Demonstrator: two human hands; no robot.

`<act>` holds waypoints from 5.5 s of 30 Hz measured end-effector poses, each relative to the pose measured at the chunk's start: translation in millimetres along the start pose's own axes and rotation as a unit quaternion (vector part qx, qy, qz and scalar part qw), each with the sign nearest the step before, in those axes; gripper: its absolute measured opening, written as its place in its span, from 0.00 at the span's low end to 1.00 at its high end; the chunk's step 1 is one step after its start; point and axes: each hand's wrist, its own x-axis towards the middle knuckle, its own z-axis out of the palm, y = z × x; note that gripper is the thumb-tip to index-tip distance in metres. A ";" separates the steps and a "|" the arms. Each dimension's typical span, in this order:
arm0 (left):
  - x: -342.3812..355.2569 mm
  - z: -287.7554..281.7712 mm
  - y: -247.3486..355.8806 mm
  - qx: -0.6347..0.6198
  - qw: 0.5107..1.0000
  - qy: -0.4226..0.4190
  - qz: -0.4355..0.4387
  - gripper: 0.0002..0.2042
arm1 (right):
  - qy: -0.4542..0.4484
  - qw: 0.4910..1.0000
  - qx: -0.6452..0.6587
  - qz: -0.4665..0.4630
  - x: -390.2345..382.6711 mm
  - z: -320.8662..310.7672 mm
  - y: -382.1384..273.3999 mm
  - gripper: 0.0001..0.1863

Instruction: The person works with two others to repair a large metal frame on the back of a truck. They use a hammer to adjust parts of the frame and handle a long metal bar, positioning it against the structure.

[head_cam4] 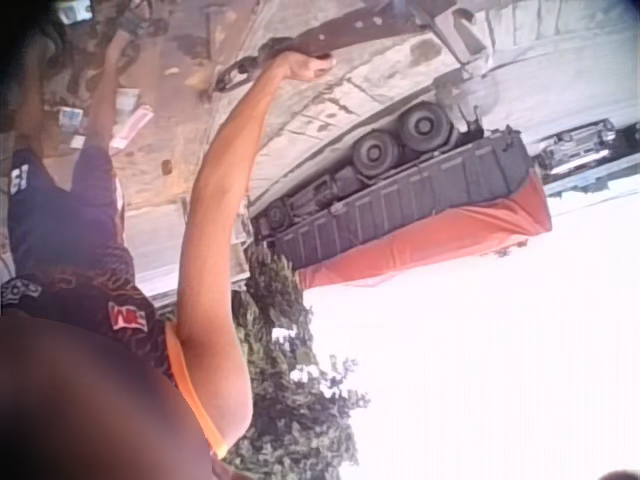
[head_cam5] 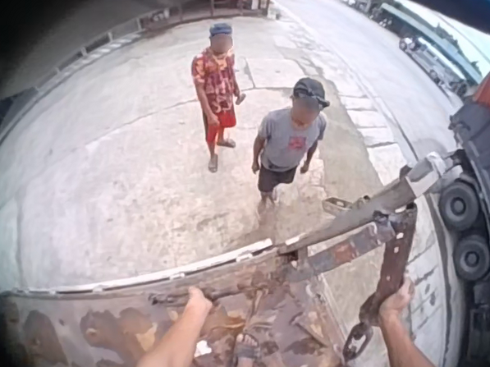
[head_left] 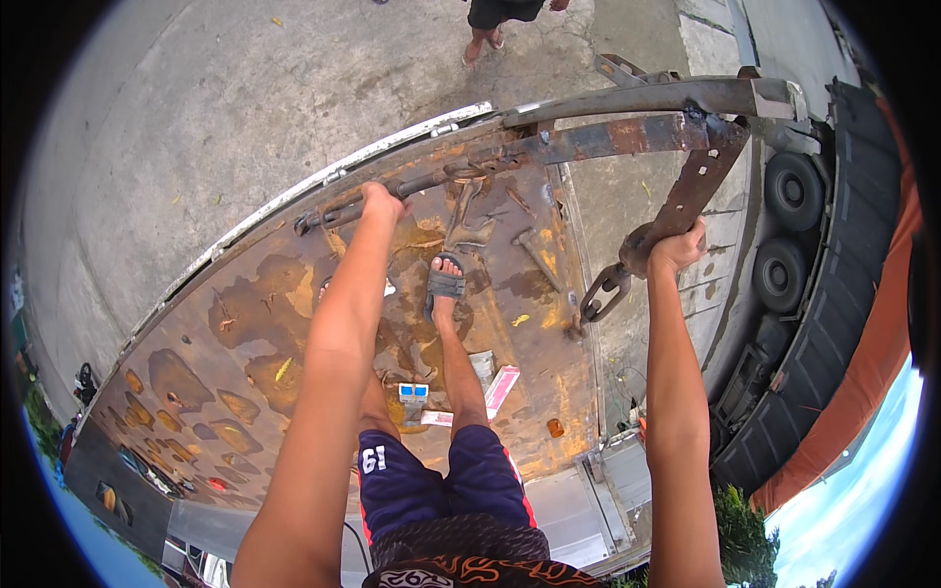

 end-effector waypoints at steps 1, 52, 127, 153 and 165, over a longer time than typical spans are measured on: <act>-1.5 -1.9 -0.7 0.012 1.000 0.001 0.000 0.33 | -0.003 1.000 0.019 0.003 -0.7 0.0 -0.8 0.25; 121.6 -27.1 12.5 0.037 0.997 0.055 0.047 0.28 | -0.007 0.999 -0.034 -0.033 -11.1 -12.2 16.9 0.21; 126.8 -461.3 375.9 0.622 0.686 -0.090 0.367 0.21 | -0.713 0.691 -0.094 0.077 -651.8 133.9 -222.5 0.22; -137.3 -146.8 -193.2 0.788 0.290 -0.443 0.315 0.19 | -0.265 0.804 -0.093 0.524 -570.2 -306.0 160.2 0.27; -44.6 -169.5 4.1 0.925 0.209 -0.161 0.274 0.20 | -0.181 0.857 0.072 0.477 -511.7 -271.1 62.5 0.18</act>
